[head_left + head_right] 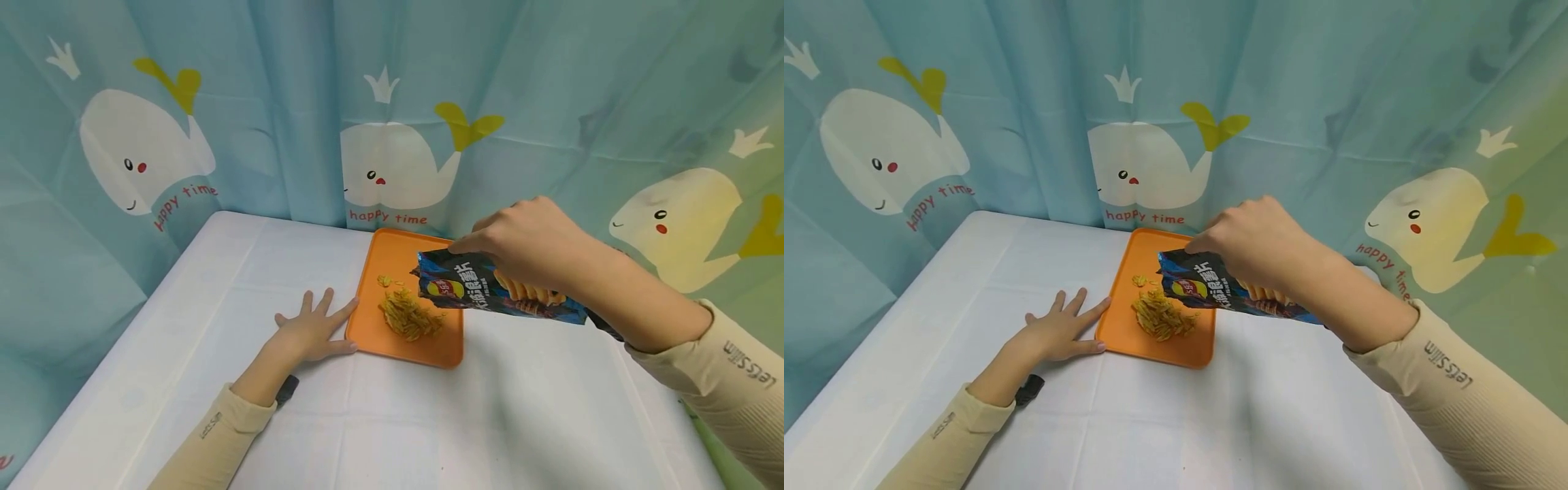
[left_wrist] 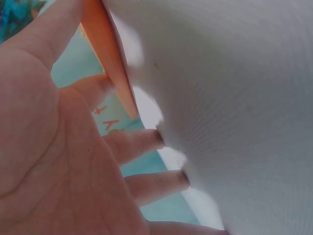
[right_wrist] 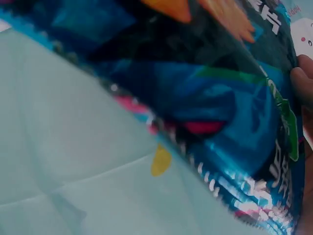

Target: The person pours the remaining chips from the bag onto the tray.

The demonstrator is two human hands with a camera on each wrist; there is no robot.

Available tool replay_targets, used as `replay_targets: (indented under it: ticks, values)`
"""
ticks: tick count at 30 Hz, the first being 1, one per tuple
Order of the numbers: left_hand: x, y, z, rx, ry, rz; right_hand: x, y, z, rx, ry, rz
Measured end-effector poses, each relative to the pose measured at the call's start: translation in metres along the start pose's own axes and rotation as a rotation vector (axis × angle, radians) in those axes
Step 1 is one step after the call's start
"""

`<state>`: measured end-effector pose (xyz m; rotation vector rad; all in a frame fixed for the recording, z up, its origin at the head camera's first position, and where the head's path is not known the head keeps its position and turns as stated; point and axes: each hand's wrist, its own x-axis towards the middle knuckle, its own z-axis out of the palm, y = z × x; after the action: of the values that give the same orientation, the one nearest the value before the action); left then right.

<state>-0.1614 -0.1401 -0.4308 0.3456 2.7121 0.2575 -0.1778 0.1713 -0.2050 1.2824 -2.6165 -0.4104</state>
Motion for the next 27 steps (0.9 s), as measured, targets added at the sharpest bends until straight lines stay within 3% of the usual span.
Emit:
replay_targets:
  ticks: [7,16,27]
  values:
    - [0.0014,0.0004,0.001,0.005,0.002,-0.003,-0.0048,0.0009,0.0007,0.034,0.057,0.01]
    - [0.0006,-0.0007,0.0023,0.009,0.0,0.006,-0.0069,0.0006,0.0053,0.051,0.042,0.04]
    - [-0.0003,-0.0008,-0.0001,0.002,-0.005,-0.001,0.0017,-0.0026,0.0,-0.023,0.047,-0.03]
